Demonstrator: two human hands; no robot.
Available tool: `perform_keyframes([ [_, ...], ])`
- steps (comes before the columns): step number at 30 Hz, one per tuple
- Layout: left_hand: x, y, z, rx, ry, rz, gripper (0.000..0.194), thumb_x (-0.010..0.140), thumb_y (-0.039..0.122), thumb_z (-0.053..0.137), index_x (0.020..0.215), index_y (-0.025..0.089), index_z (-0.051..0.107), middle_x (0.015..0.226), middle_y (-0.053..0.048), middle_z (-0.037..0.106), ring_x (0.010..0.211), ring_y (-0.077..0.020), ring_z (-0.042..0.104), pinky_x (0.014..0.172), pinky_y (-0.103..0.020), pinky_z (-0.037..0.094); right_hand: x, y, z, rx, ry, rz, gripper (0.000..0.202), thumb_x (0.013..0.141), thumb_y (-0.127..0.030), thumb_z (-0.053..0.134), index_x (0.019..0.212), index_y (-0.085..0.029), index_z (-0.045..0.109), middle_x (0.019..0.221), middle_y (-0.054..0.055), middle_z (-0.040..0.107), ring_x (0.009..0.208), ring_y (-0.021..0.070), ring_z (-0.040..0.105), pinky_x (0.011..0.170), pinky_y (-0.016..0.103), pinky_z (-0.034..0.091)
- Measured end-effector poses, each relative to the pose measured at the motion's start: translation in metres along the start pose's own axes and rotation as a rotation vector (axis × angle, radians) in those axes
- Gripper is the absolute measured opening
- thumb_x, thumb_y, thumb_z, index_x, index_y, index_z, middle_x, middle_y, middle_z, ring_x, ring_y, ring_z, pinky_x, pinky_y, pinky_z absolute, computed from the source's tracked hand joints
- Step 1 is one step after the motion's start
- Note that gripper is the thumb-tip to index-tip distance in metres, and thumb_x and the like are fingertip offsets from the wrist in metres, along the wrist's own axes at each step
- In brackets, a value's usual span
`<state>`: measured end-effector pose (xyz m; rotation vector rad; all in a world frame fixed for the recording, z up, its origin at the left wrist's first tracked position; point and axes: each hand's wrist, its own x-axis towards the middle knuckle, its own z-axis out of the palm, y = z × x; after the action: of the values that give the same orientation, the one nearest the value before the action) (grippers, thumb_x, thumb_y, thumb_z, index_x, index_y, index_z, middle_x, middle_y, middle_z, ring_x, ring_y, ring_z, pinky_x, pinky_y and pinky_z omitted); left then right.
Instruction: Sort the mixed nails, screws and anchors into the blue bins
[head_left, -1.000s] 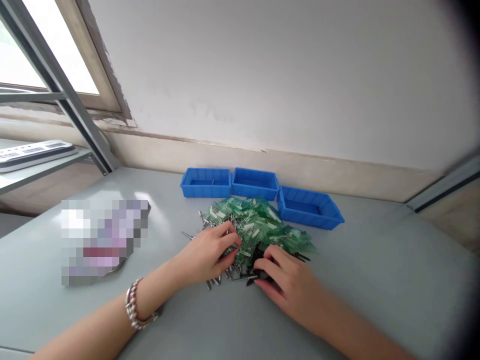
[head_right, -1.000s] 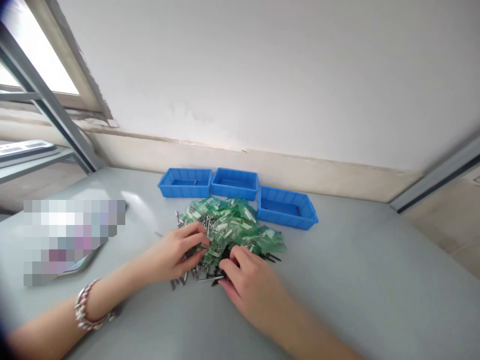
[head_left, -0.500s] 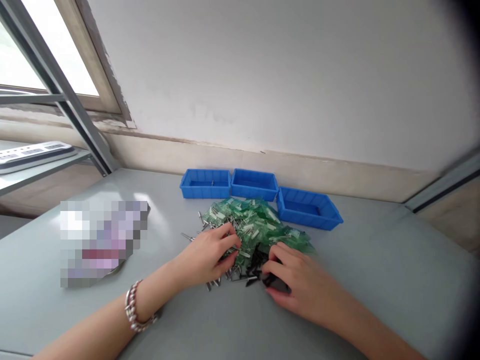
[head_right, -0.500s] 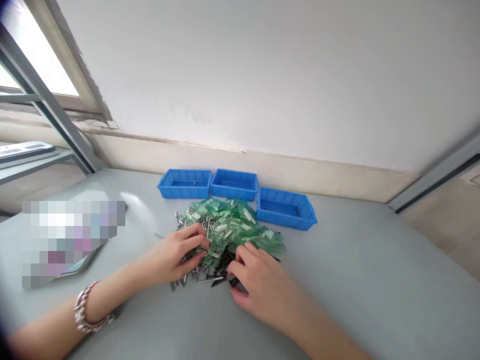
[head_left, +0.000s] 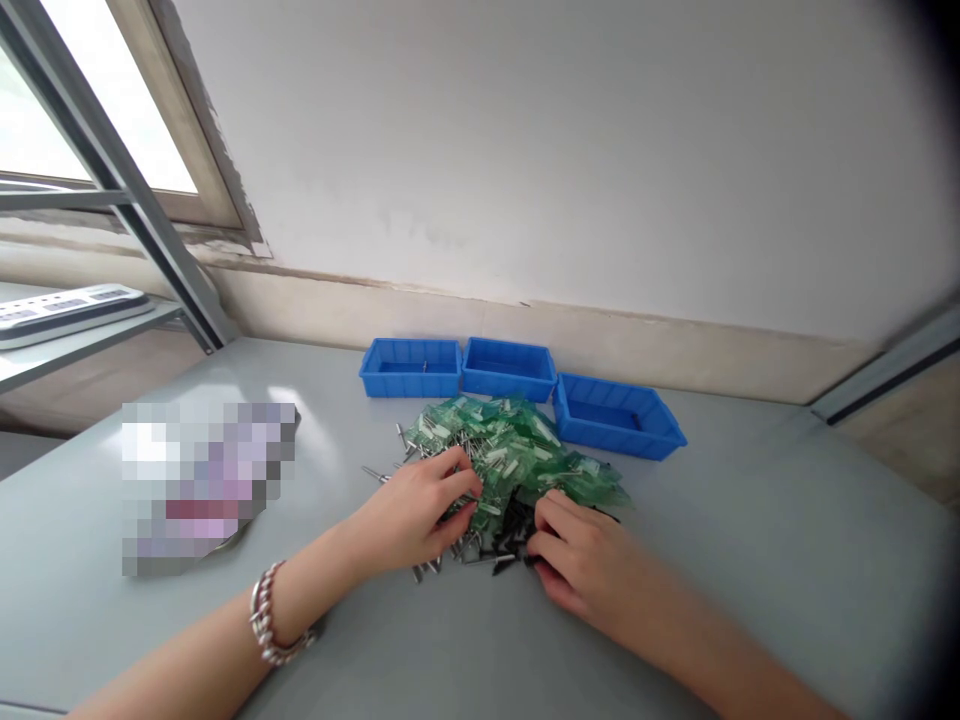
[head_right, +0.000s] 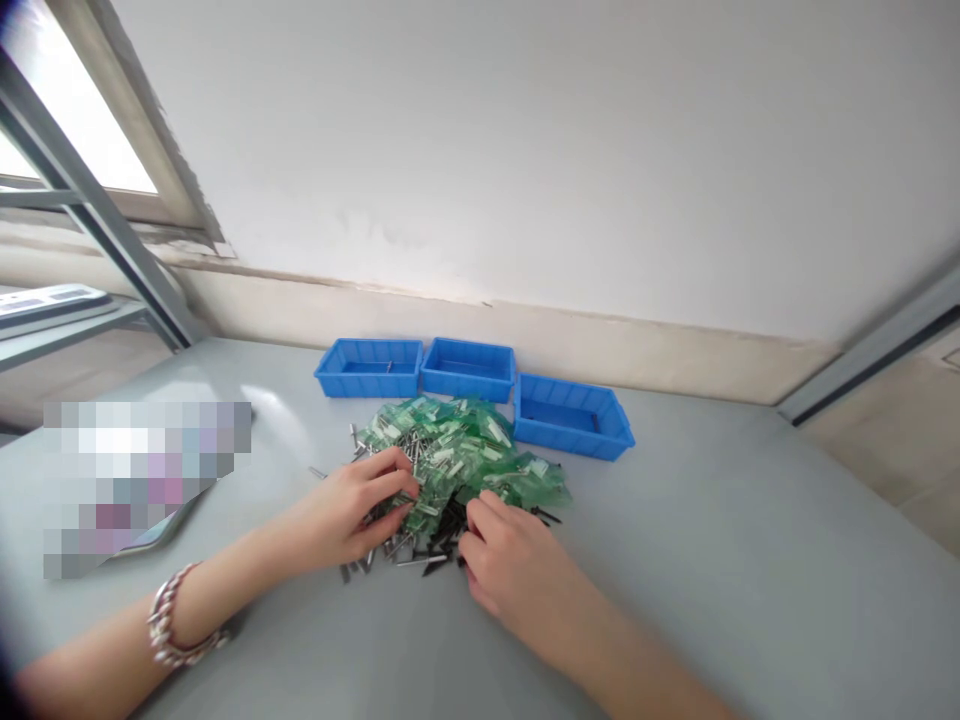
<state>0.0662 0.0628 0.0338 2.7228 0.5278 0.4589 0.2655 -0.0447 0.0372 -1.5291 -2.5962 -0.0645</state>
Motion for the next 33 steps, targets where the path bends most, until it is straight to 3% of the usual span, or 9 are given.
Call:
perform_keyframes([
  [5,0.0,0.0,0.0,0.0,-0.002,-0.007,0.012,0.084,0.018,0.039,0.091,0.017,0.05,0.09,-0.005,0.048,0.072,-0.0142,0.051,0.064,-0.026,0.044,-0.001,0.002,0.001,0.174,0.048,0.048,0.015,0.074,-0.006,0.051,0.077,-0.016,0.061,0.078,0.004,0.052,0.075,0.0153,0.05,0.061,0.025,0.043],
  [9,0.0,-0.001,0.001,0.007,-0.001,0.001,0.013,0.085,0.018,0.039,0.091,0.018,0.049,0.09,-0.005,0.048,0.072,-0.0144,0.051,0.064,-0.027,0.044,0.0,0.016,-0.004,0.401,0.187,0.149,0.017,0.08,-0.011,0.046,0.085,-0.018,0.061,0.08,0.003,0.054,0.07,0.0113,0.052,0.062,0.022,0.042],
  [14,-0.001,-0.002,0.002,-0.001,-0.013,-0.002,0.012,0.085,0.017,0.038,0.091,0.018,0.048,0.091,-0.006,0.048,0.07,-0.0138,0.051,0.064,-0.026,0.043,-0.001,0.058,-0.012,0.252,0.487,0.337,0.014,0.081,-0.018,0.046,0.083,-0.017,0.06,0.07,0.002,0.053,0.057,0.0113,0.047,0.055,0.023,0.039],
  [18,-0.001,-0.002,0.003,-0.004,-0.015,-0.005,0.012,0.085,0.017,0.038,0.091,0.019,0.048,0.091,-0.005,0.048,0.071,-0.0138,0.051,0.064,-0.026,0.043,-0.011,0.093,-0.013,0.069,0.622,0.563,0.016,0.08,-0.025,0.047,0.081,-0.017,0.061,0.061,-0.001,0.047,0.052,0.0112,0.043,0.055,0.024,0.038],
  [24,0.0,-0.002,0.003,0.011,-0.007,0.0,0.013,0.085,0.016,0.037,0.091,0.019,0.048,0.091,-0.005,0.048,0.07,-0.0137,0.051,0.062,-0.025,0.042,-0.024,0.126,-0.005,0.004,0.678,0.671,0.024,0.079,-0.033,0.044,0.078,-0.016,0.06,0.057,-0.001,0.046,0.05,0.0115,0.043,0.053,0.025,0.037],
  [33,-0.002,0.0,0.001,0.021,0.001,0.008,0.014,0.083,0.018,0.041,0.093,0.018,0.051,0.092,-0.005,0.05,0.071,-0.0133,0.052,0.066,-0.025,0.044,-0.027,0.133,0.0,-0.013,0.622,0.65,0.035,0.078,-0.044,0.04,0.081,-0.017,0.062,0.063,0.002,0.051,0.05,0.0134,0.044,0.051,0.028,0.036],
])
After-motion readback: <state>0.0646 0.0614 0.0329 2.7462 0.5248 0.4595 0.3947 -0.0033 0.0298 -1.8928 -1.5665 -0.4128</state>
